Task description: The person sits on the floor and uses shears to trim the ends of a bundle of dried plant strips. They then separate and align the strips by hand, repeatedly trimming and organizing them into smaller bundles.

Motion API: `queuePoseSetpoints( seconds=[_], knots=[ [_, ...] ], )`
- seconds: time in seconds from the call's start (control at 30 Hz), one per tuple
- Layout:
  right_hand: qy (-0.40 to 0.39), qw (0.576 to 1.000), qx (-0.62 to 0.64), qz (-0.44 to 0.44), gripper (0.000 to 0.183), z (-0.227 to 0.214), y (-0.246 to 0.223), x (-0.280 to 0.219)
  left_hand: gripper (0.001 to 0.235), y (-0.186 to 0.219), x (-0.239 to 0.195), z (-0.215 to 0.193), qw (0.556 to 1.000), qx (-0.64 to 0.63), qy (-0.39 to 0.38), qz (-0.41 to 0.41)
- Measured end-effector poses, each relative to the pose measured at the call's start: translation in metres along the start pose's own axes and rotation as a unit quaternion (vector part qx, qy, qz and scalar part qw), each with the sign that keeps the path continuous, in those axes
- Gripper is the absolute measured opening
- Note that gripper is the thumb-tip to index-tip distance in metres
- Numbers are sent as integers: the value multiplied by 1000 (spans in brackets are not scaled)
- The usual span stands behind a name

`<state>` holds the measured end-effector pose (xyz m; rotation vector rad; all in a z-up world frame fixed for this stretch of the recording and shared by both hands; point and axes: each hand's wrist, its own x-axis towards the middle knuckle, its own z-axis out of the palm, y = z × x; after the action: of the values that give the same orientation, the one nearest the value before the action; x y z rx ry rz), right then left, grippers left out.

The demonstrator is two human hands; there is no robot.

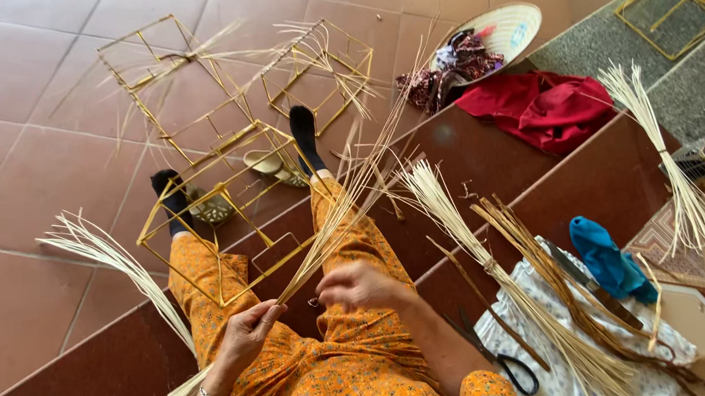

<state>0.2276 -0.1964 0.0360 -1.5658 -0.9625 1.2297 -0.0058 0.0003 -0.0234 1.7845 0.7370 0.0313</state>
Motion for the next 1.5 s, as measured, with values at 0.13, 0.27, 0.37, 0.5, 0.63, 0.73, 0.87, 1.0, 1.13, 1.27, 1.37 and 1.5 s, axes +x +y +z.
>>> queuePoseSetpoints(
  seconds=[0.13,0.27,0.37,0.5,0.63,0.73,0.87,1.0,1.13,1.27,1.37,1.5],
  knots=[
    [228,953,139,-146,26,-64,3,-25,27,-3,-5,8,1000,16,3,27],
    [510,824,168,-179,27,-128,-11,-32,27,-12,-7,8,996,84,-13,-9],
    [486,827,218,-179,41,-163,-22,-43,29,-26,-9,8,997,61,2,37],
    [402,851,262,-213,50,-186,-25,-55,27,-39,-11,6,997,72,-7,41],
    [399,853,257,-216,37,-198,-17,-60,27,-41,-11,6,995,97,-18,33],
    [385,850,270,-236,26,-198,-4,-65,28,-43,-16,5,994,104,-20,11],
    [398,844,264,-243,15,-200,-1,-70,29,-39,-13,7,996,85,-18,19],
    [405,849,272,-201,23,-200,-5,-82,30,-40,-8,20,995,91,-24,21],
    [362,862,262,-240,38,-197,-21,-85,30,-35,-13,21,996,63,-17,57],
    [374,854,268,-243,47,-182,-23,-88,31,-27,-13,17,996,84,-10,30],
    [375,845,293,-244,40,-166,-16,-88,30,-24,-14,17,997,60,-14,52],
    [409,841,260,-241,27,-162,-4,-89,30,-25,-11,14,998,39,-22,54]
  ],
)
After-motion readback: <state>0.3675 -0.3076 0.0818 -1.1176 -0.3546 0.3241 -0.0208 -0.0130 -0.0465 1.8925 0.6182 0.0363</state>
